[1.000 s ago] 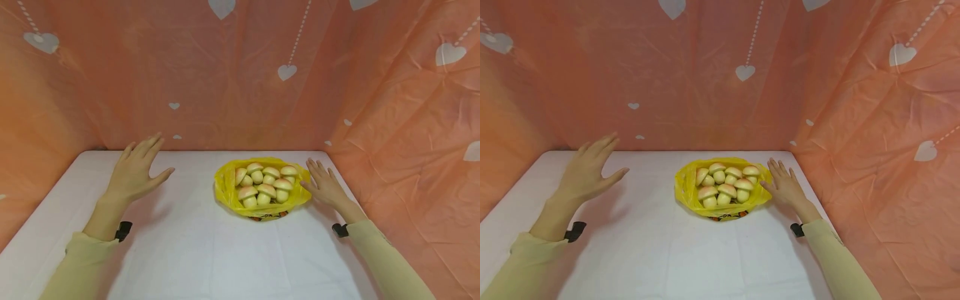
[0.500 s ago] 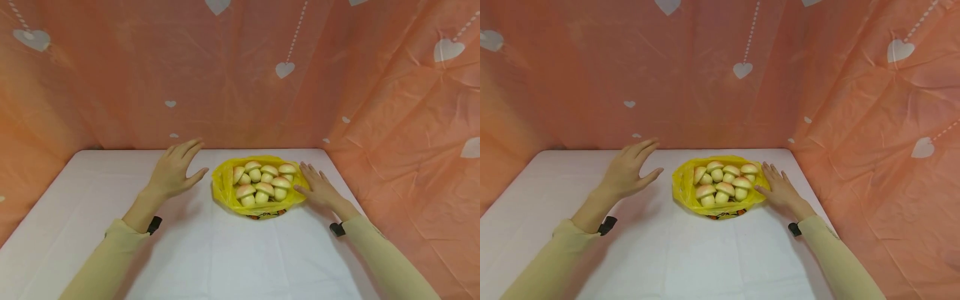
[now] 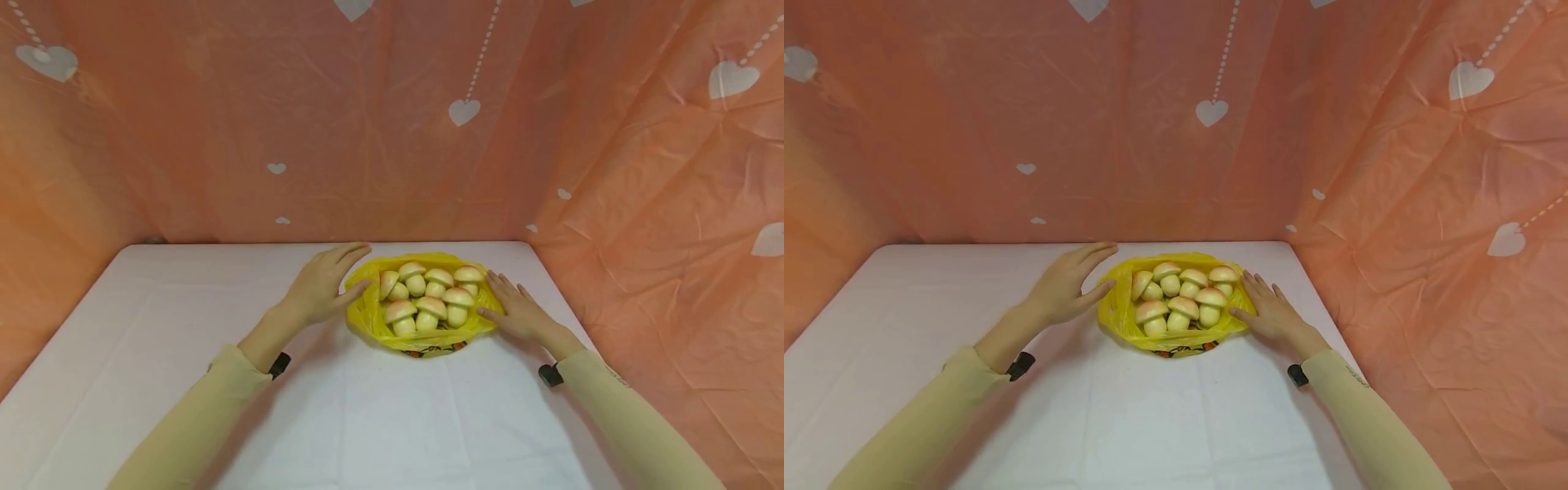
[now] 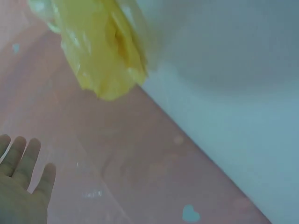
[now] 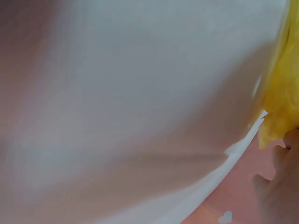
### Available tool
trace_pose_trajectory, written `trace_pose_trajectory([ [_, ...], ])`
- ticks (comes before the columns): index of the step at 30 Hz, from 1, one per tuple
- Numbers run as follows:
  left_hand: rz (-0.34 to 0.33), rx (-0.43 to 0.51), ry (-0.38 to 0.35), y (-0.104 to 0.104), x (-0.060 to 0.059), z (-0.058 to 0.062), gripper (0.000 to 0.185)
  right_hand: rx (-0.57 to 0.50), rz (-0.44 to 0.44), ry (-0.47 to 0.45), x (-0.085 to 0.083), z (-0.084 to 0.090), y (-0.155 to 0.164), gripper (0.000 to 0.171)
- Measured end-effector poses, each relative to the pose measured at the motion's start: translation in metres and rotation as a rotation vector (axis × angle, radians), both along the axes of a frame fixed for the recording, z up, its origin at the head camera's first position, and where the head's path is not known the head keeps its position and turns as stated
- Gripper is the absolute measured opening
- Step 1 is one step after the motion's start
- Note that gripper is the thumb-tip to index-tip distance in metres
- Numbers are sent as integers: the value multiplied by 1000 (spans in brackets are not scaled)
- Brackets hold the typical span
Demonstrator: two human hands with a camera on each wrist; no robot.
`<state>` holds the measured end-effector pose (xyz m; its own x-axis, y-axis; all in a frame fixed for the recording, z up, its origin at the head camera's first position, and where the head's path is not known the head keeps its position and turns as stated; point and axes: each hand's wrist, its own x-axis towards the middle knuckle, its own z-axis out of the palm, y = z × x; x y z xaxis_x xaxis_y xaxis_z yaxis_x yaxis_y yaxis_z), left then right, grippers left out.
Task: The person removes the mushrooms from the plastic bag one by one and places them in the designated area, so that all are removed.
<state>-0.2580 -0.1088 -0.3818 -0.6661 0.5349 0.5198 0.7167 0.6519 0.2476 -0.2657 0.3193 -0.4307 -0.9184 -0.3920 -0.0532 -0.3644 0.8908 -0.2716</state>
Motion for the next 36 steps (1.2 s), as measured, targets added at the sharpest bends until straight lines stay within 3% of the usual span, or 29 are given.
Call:
trace_pose_trajectory([
  [9,-83,-94,-174,25,-3,-14,55,10,7,-29,1,-5,3,89],
  [23,-202,-42,-406,46,-11,-29,52,28,23,-44,0,-5,4,89],
  [29,-194,-94,-446,49,-14,-34,52,25,34,-35,0,-4,2,89],
  [36,-203,-141,-438,54,-15,-39,51,40,34,-44,0,-4,1,89],
])
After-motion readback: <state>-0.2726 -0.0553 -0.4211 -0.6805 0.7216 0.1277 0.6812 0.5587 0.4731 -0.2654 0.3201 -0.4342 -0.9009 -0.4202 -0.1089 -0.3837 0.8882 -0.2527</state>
